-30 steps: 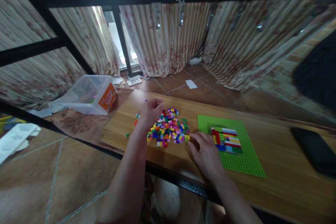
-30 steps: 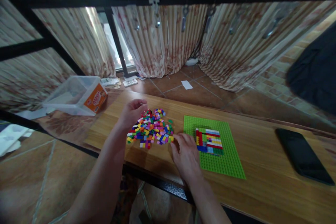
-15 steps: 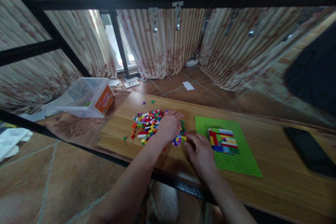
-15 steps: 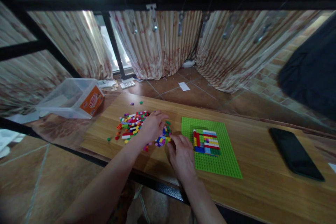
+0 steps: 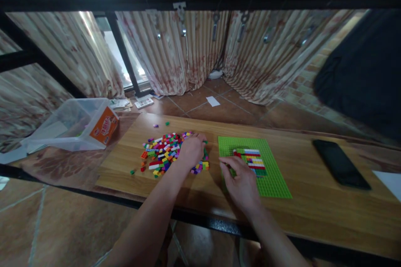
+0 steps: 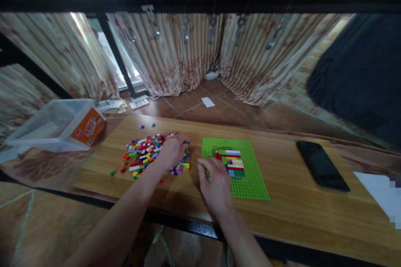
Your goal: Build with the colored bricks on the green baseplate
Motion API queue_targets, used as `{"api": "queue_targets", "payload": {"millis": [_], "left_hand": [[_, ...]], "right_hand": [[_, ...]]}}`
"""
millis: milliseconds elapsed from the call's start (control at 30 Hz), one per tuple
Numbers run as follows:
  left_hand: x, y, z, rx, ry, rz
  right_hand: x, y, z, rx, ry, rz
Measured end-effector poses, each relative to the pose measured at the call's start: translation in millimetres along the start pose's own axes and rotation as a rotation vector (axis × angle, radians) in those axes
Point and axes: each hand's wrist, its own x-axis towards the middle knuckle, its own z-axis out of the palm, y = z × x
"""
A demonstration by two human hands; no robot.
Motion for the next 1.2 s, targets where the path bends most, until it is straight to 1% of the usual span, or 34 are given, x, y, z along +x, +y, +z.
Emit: {"api": "queue_targets", "payload": {"millis": [100, 233, 333, 400, 533, 733, 800, 867, 967, 1000, 1033, 1100, 1200], "left_hand": [[-3, 9, -5, -0.289, -0.009, 0.019], [-9, 25, -6, -0.685, -0.118, 0.090], [-12, 35, -5, -0.895, -0.206, 0.077], [-13, 40, -5, -0.977, -0.257, 0.050], [-14, 45, -8, -1.014, -0.295, 0.040], [-17, 51, -5, -1.001, -0.260, 0.068], [-18, 52, -3, -0.995, -0.243, 0.075], [-17, 51, -1, -0.996, -0.220, 0.067], [-14, 46, 2, -0.991, -0.186, 0.032], [-13, 45, 4, -0.985, -0.180, 0.020], [-12, 43, 5, -0.977, -0.174, 0.009], [-11, 42, 8, -0.957, -0.163, -0.007], [-11, 41, 14, -0.895, -0.157, 0.001]], "right_hand": [[2, 2, -6, 0.047, 0.036, 0.057], [6, 2, -11, 0.215, 0.082, 0.190], [10, 2, -12, 0.383, 0.108, 0.273], [11, 3, -13, 0.463, 0.126, 0.313], [13, 6, -17, 0.549, 0.106, 0.334], [13, 10, -25, 0.570, 0.048, 0.340], [15, 15, -31, 0.588, 0.060, 0.357], [17, 23, -42, 0.584, 0.122, 0.391], [19, 37, -62, 0.476, 0.257, 0.429], [19, 41, -67, 0.412, 0.264, 0.412], [18, 45, -72, 0.339, 0.243, 0.380], [14, 50, -76, 0.182, 0.155, 0.297], [9, 54, -74, 0.024, 0.034, 0.189]]}}
